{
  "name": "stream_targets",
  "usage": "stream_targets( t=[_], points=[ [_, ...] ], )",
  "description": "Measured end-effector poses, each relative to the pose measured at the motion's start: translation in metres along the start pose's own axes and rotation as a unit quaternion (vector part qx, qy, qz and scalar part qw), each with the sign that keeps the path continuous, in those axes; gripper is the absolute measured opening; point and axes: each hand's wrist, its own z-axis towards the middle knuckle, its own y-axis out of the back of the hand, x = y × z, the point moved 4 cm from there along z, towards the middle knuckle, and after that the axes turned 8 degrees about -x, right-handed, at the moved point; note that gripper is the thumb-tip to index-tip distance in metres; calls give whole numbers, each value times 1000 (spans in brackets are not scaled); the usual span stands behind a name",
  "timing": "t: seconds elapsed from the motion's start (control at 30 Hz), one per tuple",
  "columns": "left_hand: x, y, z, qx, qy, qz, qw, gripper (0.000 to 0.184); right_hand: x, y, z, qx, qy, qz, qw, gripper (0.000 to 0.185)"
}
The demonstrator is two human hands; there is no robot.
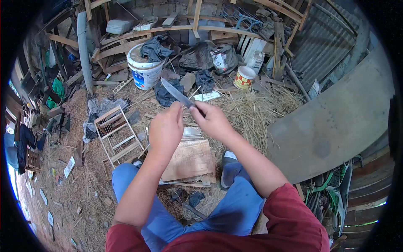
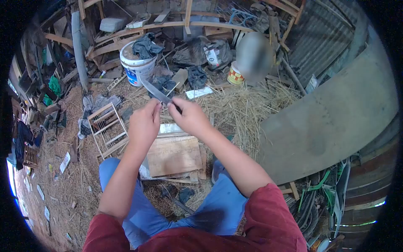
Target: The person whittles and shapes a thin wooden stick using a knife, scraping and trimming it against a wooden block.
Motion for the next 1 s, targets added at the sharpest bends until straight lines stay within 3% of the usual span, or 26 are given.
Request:
stream_targets(
  t=[0.07, 0.17, 0.3, 0.37, 0.43, 0.47, 0.83, 0.87, 1.0],
  points=[
    [1, 3, 1, -3, 4, -12, 1000, 10, -9, 2, 7, -24, -25, 45, 998, 24],
    [-4, 4, -1, -11, -18, 10, 1000, 10, -19, 4, 5, -35, -41, 6, 999, 25],
    [7, -5, 2, -7, -1, -34, 999, 12, -1, -2, 0, 12, -20, 25, 999, 26],
    [5, 1, 2, -26, -13, -72, 997, 13, -8, 5, 5, -25, -40, 95, 994, 28],
    [3, 2, 1, 63, -11, -93, 994, 14, -11, 10, 8, -7, -164, 259, 952, 28],
    [3, 1, 1, 59, -13, -97, 993, 14, -9, 10, 6, -6, -181, 274, 944, 23],
    [15, -10, -4, 197, 65, -206, 956, 22, -14, 22, 7, -28, -199, 331, 922, 16],
    [15, -7, -3, 194, 68, -207, 957, 22, -13, 24, 9, -38, -161, 263, 950, 17],
    [17, -3, 3, 171, 71, -238, 953, 23, -21, 29, 11, 11, -147, 301, 942, 19]
  ],
)
